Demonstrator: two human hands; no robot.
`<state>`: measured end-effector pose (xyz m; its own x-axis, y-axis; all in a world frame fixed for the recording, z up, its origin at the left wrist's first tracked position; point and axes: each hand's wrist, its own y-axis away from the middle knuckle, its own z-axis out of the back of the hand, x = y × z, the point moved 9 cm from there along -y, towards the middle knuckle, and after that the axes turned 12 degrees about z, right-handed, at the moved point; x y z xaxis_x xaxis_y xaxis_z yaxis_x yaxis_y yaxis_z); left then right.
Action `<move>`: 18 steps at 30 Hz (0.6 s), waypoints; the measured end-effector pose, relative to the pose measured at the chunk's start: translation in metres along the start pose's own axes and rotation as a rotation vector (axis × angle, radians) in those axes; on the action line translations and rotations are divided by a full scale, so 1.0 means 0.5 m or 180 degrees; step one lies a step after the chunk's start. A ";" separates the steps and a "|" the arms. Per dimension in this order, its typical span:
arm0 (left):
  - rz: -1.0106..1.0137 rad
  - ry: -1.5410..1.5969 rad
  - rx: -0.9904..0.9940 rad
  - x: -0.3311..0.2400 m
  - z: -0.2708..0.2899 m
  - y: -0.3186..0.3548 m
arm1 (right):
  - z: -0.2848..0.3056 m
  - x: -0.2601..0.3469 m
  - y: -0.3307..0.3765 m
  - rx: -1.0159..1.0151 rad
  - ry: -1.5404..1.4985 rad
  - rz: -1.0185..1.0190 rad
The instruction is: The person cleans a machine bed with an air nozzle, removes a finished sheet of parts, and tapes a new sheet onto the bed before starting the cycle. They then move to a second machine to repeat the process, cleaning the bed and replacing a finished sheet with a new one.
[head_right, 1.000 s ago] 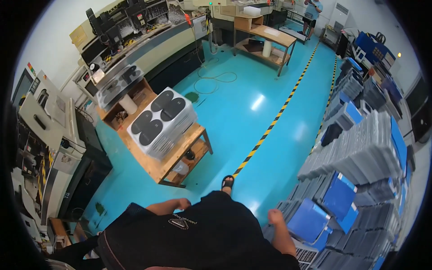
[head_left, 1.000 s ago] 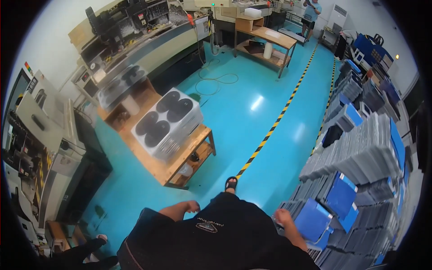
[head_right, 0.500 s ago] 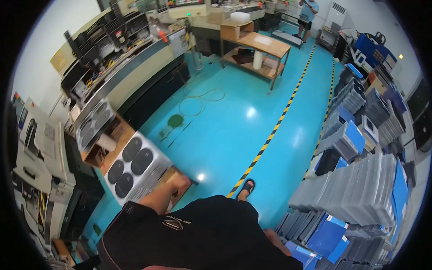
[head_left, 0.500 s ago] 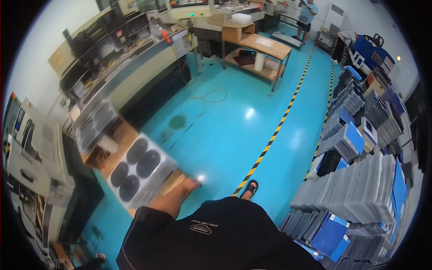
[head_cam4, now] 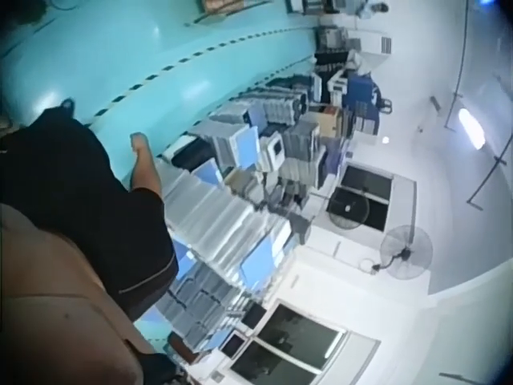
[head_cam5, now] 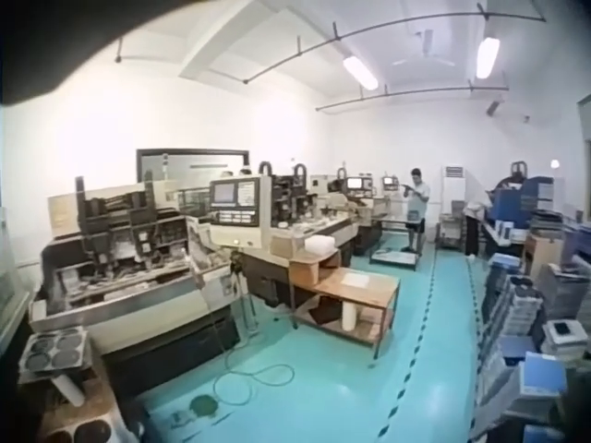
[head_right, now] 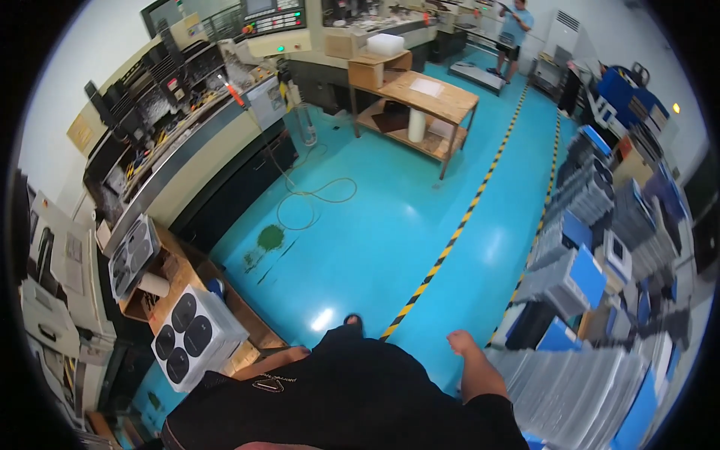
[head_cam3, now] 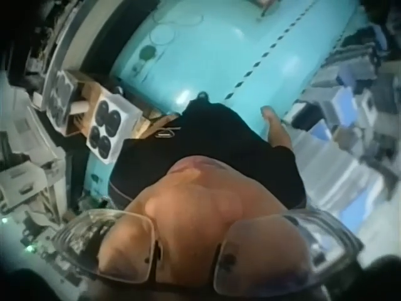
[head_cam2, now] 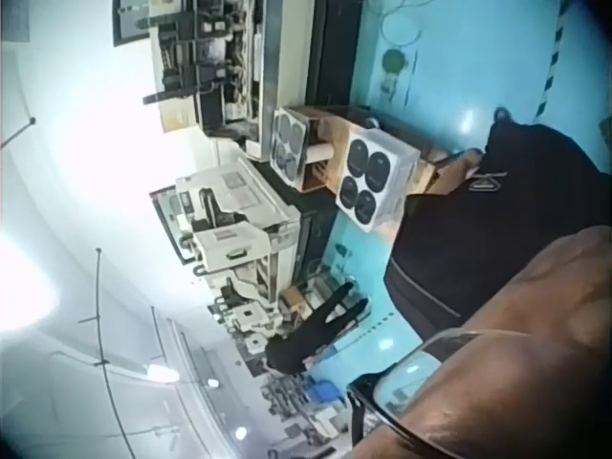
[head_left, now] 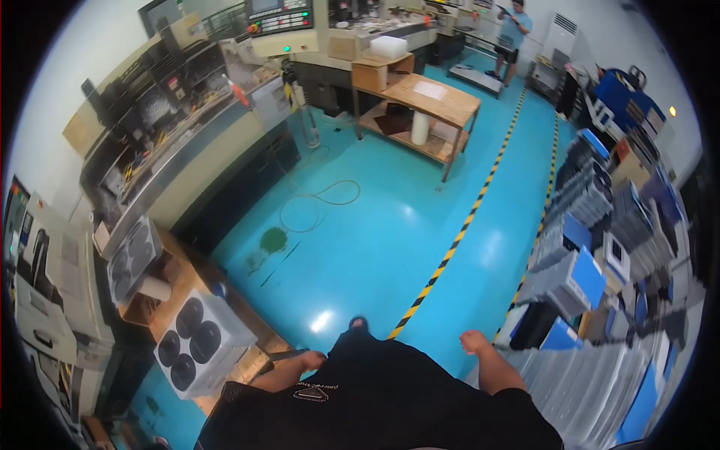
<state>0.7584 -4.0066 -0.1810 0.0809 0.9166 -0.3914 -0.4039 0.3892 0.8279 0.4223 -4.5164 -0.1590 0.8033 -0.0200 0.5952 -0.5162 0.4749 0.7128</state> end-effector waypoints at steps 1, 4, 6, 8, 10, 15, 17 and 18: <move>-0.0091 -0.0001 -0.0060 -0.041 0.020 -0.009 | 0.009 0.040 -0.023 -0.0016 0.0133 0.0098; 0.0316 0.0597 0.0041 -0.098 0.086 -0.047 | -0.030 0.102 -0.095 0.0501 0.0223 0.0249; 0.0461 0.0725 0.0211 -0.126 0.127 -0.088 | -0.073 0.117 -0.144 0.1016 0.0613 0.0512; 0.0552 0.0467 0.0305 -0.142 0.175 -0.153 | -0.087 0.124 -0.199 0.1002 0.0687 0.0823; 0.0906 -0.0095 0.0585 -0.145 0.216 -0.207 | -0.077 0.160 -0.253 0.0710 0.0774 0.1525; -0.0336 -0.1135 -0.0108 -0.302 0.453 -0.340 | -0.008 0.250 -0.356 0.0340 0.0939 0.2240; -0.0370 -0.0774 -0.0518 -0.369 0.581 -0.366 | 0.006 0.247 -0.410 0.0740 0.1424 0.1415; -0.0251 0.0269 -0.0718 -0.385 0.637 -0.363 | 0.010 0.242 -0.432 0.0978 0.1759 0.0910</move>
<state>1.1065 -4.2249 -0.1278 0.0478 0.8697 -0.4913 -0.5932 0.4205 0.6865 0.6297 -4.6257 -0.2393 0.6147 0.5584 0.5571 -0.7253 0.1226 0.6775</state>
